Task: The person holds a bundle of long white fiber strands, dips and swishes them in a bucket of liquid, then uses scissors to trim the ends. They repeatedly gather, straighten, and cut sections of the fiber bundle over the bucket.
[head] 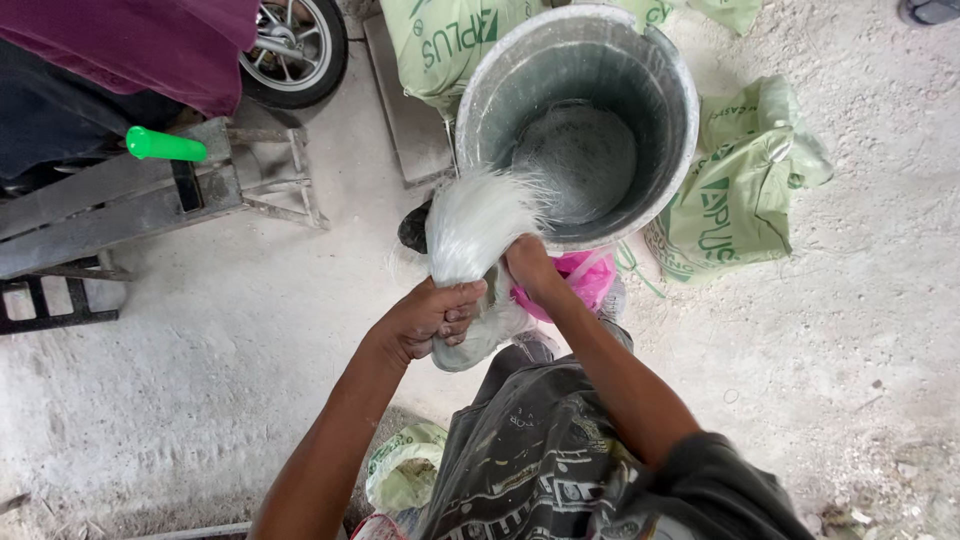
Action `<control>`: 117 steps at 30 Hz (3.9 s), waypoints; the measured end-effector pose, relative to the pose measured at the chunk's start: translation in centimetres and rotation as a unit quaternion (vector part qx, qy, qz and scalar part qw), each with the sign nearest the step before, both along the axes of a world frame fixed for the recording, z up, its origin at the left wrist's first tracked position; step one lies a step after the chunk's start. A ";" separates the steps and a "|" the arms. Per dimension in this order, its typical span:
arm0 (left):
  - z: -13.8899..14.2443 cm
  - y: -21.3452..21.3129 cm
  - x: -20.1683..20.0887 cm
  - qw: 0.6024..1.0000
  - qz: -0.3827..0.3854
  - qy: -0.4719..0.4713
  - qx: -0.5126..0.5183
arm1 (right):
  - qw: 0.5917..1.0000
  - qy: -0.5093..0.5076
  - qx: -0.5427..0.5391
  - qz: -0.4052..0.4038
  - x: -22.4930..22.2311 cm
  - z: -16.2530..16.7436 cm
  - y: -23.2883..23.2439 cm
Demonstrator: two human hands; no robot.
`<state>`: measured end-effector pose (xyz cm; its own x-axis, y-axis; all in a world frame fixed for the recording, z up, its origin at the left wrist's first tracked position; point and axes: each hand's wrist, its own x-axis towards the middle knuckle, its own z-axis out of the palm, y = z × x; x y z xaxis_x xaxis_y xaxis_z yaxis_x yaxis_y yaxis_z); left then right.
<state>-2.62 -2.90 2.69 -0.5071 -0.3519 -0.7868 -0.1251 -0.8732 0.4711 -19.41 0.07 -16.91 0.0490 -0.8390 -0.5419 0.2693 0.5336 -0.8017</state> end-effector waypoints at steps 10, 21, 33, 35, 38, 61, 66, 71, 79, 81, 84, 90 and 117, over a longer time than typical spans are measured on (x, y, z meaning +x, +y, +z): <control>2.0 -2.5 1.2 0.979 -0.107 -0.129 -0.117 | 0.961 0.117 0.250 -0.004 -12.5 -3.8 7.0; 0.8 -3.9 -2.2 0.906 -0.286 -0.266 -0.164 | 0.870 -0.452 -0.007 0.198 -11.2 7.0 9.0; 7.7 -2.7 -2.6 0.865 -0.424 0.026 -0.268 | 0.865 -0.317 -0.215 0.326 -7.5 17.5 -1.9; 7.6 -2.8 -1.9 0.899 -0.371 0.082 -0.219 | 0.875 -0.293 -0.207 0.325 -7.5 18.8 -2.1; 6.7 -2.7 0.3 0.914 -0.308 0.156 -0.214 | 0.885 -0.262 -0.199 0.329 -7.3 21.0 -2.3; 1.9 -4.4 7.7 0.929 0.223 0.101 -0.276 | 0.357 0.671 -0.631 0.156 6.5 27.7 -9.5; 3.7 -4.5 7.8 0.935 0.213 0.081 -0.272 | 0.402 0.631 -0.625 0.220 7.0 27.4 -10.7; 2.4 -5.4 7.6 0.932 0.191 0.093 -0.295 | 0.451 0.577 -0.621 0.280 6.2 27.8 -11.6; 0.3 -4.8 6.6 0.941 0.146 0.093 -0.289 | 0.519 0.502 -0.608 0.329 3.5 27.7 -11.6; 0.3 -5.0 6.2 0.949 0.162 0.088 -0.254 | 0.505 0.550 -0.597 0.293 2.9 27.2 -11.4; 0.6 -5.8 6.0 0.963 0.145 0.034 -0.227 | 0.469 0.632 -0.562 0.255 2.0 26.2 -11.6; 1.4 -7.6 5.7 0.971 0.045 -0.045 -0.229 | 0.511 0.621 -0.505 0.313 0.6 23.6 -13.1; -5.0 -1.8 1.5 0.741 0.016 -0.401 -0.538 | 0.791 0.555 -0.224 0.128 -0.1 16.4 -15.4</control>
